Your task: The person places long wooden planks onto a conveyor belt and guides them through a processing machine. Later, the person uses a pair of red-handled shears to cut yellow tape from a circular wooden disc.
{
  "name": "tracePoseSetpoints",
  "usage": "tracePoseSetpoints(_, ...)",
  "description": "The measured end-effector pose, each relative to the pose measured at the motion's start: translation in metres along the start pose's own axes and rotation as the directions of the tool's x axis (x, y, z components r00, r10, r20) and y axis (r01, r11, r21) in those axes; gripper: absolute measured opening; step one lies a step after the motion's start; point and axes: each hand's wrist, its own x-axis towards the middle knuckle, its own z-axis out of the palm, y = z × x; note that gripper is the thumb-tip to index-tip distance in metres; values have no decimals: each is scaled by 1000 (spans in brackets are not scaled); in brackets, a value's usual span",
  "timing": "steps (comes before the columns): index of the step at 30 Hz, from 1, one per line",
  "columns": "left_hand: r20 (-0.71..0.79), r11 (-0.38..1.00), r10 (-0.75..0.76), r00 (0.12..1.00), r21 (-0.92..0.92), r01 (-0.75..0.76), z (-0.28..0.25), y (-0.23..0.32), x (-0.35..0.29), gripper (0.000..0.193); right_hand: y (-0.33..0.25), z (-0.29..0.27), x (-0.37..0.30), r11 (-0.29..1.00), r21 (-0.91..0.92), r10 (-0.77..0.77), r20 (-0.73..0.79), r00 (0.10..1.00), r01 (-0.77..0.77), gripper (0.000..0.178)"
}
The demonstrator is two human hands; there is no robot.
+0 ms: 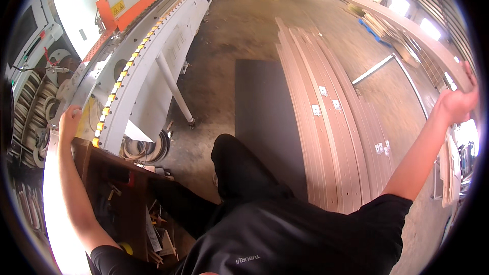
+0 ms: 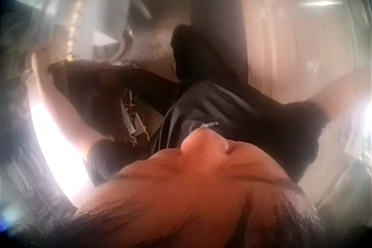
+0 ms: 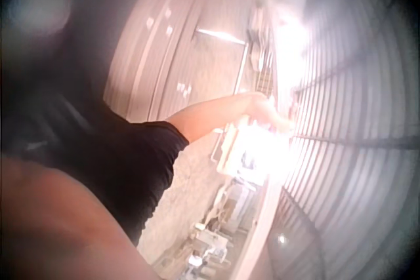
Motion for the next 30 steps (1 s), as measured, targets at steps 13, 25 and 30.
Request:
tracePoseSetpoints(13,-478,935,350,806,117,-336,-55,168,-17,41,-15,3,-206,395,787,594,175,785,-474,41)
tracePoseSetpoints(25,-78,634,774,629,113,-765,-106,410,-177,97,-111,106,-355,-298,565,373,811,451,-769,67)
tracePoseSetpoints(30,206,826,544,814,40,-562,-103,340,-205,94,-65,117,-381,-286,360,483,855,191,-888,80)
